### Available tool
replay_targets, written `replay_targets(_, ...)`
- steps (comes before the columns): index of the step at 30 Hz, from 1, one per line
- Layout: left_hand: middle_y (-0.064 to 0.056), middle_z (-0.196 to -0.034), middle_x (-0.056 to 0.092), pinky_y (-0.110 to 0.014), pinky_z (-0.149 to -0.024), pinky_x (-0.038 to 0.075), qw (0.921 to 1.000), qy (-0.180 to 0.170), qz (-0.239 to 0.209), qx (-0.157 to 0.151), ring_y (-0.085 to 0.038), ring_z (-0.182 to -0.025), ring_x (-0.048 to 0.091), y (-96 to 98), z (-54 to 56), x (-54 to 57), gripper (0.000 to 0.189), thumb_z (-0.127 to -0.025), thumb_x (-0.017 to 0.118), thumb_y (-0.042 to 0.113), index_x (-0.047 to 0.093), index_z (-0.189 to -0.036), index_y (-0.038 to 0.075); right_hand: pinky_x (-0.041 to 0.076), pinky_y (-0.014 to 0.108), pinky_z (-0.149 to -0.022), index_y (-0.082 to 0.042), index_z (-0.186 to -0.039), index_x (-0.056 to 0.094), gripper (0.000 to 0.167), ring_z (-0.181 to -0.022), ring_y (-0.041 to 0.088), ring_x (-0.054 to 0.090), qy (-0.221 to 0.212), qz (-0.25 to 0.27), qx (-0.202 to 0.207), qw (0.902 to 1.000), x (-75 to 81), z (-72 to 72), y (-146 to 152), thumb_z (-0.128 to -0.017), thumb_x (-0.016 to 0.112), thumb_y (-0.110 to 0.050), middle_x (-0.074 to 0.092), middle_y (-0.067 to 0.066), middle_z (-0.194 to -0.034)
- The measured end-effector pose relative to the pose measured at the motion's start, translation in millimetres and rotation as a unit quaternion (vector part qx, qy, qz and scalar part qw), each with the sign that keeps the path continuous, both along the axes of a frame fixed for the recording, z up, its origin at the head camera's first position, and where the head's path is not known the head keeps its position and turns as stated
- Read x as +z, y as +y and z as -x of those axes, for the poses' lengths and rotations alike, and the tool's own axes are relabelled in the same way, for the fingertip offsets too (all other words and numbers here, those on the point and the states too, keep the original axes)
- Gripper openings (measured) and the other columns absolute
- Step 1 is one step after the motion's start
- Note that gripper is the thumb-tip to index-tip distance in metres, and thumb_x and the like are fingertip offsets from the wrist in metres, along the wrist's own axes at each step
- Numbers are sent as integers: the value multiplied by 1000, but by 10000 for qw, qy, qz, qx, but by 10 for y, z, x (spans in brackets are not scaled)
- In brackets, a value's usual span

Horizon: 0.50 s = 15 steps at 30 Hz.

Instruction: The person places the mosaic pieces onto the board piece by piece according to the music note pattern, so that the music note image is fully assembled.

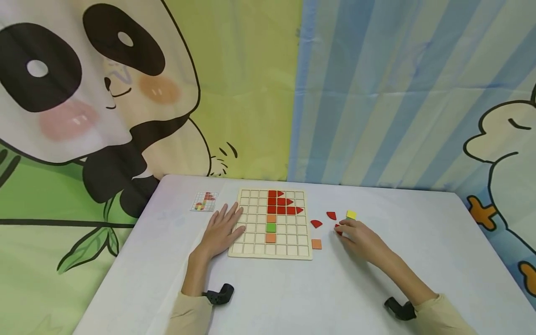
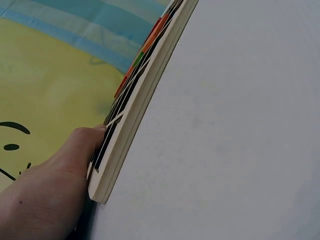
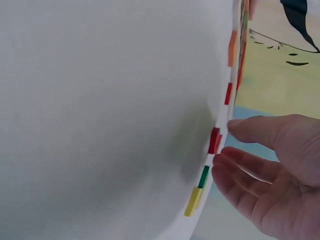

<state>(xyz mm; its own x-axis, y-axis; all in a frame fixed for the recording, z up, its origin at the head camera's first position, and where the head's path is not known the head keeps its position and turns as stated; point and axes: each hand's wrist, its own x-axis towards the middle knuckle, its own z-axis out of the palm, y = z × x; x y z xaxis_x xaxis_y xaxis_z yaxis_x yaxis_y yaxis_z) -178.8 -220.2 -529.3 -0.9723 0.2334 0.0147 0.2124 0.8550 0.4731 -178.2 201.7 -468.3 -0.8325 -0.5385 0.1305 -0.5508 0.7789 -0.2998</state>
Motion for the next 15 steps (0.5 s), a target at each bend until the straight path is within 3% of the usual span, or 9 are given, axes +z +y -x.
replay_targets(4,-7,-174,17,-60,-129,5,10000,-11,38,-10,-37,-162,6,-1,-4,6,68,-107,51,43,29,-164,13,62,36,-78,2,-110,78,27,-89,25,67,12,-32,265,9996,-57,83,34,-84,80,7,71,13,-102)
replay_targets(8,-7,-174,17,-60,-129,5,10000,33,52,-8,-37,-162,7,-4,-3,-4,68,-107,51,43,30,-164,12,58,28,-70,5,-110,76,26,-79,17,59,-233,-50,238,9994,-76,122,41,-85,79,7,66,8,-93)
replay_targets(15,-6,-174,18,-60,-129,6,10000,8,42,-26,-36,-162,7,-6,-1,7,68,-107,51,43,30,-164,13,59,30,-73,1,-99,75,19,-82,18,62,-26,-27,128,9999,-77,135,37,-82,82,5,64,7,-95)
